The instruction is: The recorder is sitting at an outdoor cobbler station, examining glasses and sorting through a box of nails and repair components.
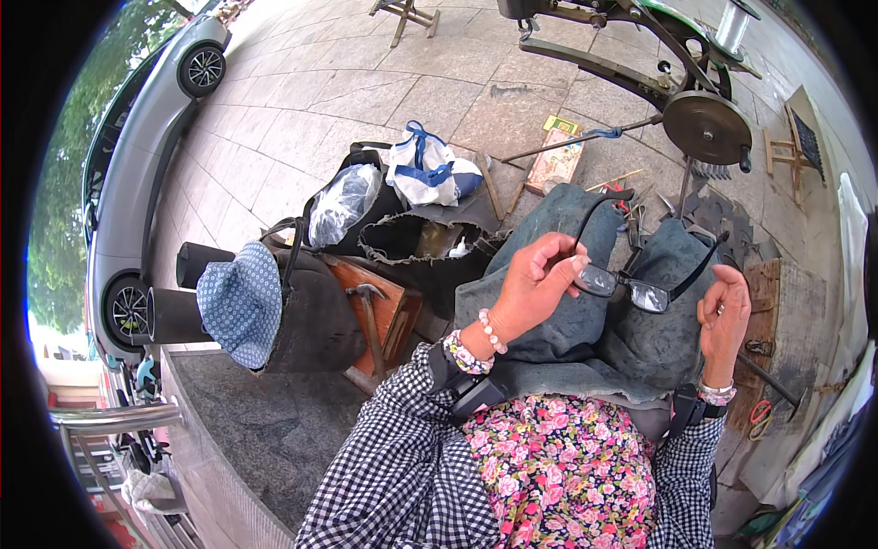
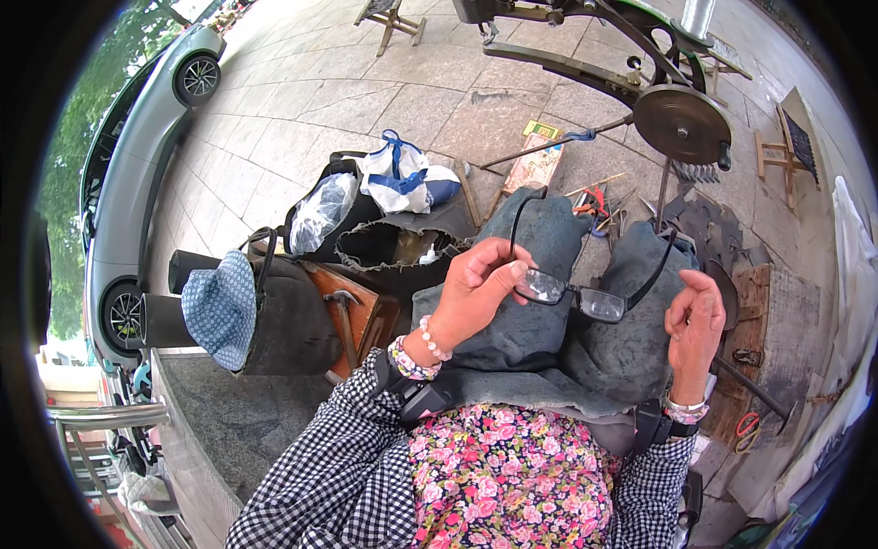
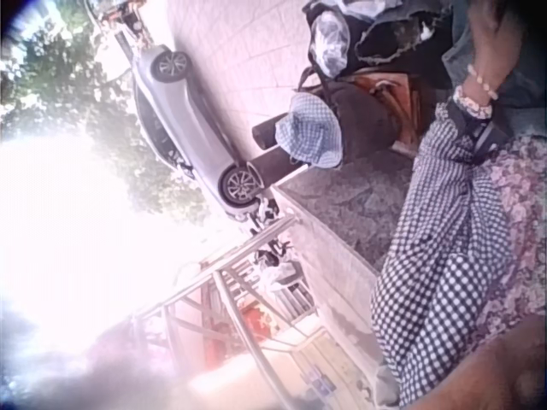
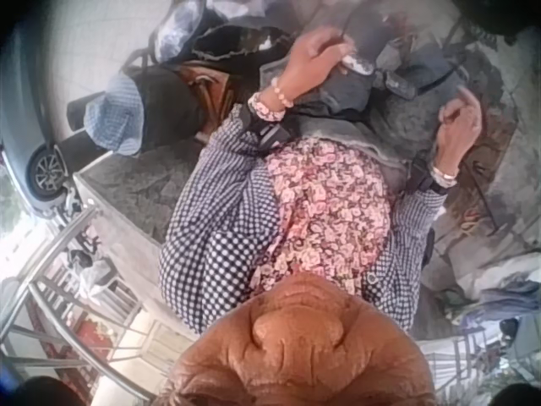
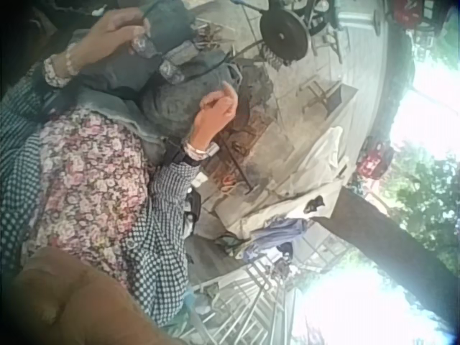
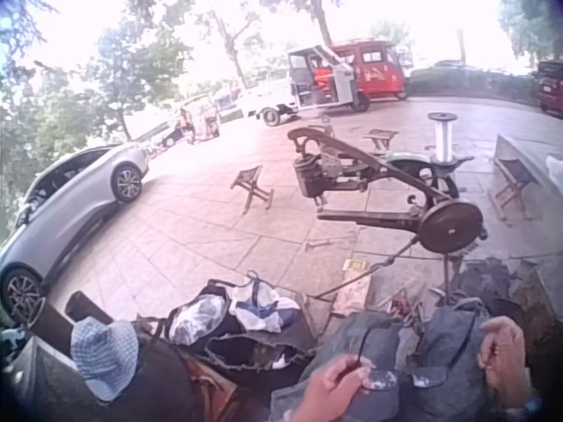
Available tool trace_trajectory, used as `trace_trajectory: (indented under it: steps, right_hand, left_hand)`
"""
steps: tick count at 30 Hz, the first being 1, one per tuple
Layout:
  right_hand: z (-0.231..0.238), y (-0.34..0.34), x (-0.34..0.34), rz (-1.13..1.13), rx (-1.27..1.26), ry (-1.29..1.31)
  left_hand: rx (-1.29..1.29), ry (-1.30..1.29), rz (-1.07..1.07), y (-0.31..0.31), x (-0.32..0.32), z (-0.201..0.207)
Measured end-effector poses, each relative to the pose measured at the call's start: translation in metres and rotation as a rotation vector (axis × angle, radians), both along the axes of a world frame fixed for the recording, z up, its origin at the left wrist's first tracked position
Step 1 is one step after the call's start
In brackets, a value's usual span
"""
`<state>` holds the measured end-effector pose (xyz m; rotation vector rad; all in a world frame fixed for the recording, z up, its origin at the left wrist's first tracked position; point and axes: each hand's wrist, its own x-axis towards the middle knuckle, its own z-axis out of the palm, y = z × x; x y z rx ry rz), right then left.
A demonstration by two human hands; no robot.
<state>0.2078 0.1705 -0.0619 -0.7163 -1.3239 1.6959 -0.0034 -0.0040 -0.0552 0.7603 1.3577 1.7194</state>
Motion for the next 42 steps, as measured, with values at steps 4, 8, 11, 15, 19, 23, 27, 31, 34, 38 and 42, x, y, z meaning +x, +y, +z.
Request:
trace_trajectory:
  steps: [4, 8, 11, 15, 19, 23, 27, 31, 34, 38, 42]
  right_hand:
    - [-0.001, -0.015, 0.015, 0.198, 0.092, -0.117]
    - [0.014, -0.033, 0.019, 0.258, 0.121, -0.190]
    - [0.022, -0.041, 0.021, 0.225, 0.131, -0.251]
    - [0.036, -0.052, 0.019, 0.206, 0.150, -0.266]
    - [0.043, -0.058, 0.020, 0.246, 0.111, -0.283]
    - [0.052, -0.060, 0.024, 0.259, 0.232, -0.268]
    - [0.058, -0.061, 0.023, 0.234, 0.239, -0.295]
    - [0.066, -0.059, 0.023, 0.255, 0.287, -0.336]
    - [0.073, -0.057, 0.021, 0.289, 0.330, -0.374]
    - [0.080, -0.054, 0.018, 0.330, 0.411, -0.414]
    - [0.093, -0.057, 0.009, 0.292, 0.393, -0.328]
  left_hand:
    - [-0.036, 0.078, -0.023, -0.009, 0.008, 0.016]
    - [-0.018, 0.318, -0.056, -0.017, 0.012, 0.017]
    - [0.004, 0.461, -0.092, -0.019, 0.017, 0.025]
    - [0.028, 0.435, -0.091, -0.022, 0.020, 0.030]
    - [0.018, 0.385, -0.072, -0.026, 0.025, 0.042]
    - [-0.018, 0.453, -0.146, -0.029, 0.024, 0.041]
    - [-0.025, 0.475, -0.164, -0.030, 0.024, 0.039]
    - [0.002, 0.514, -0.137, -0.031, 0.022, 0.041]
    - [0.019, 0.545, -0.126, -0.031, 0.017, 0.043]
    - [0.036, 0.480, -0.134, -0.031, 0.014, 0.046]
    - [0.029, 0.465, -0.117, -0.036, 0.010, 0.045]
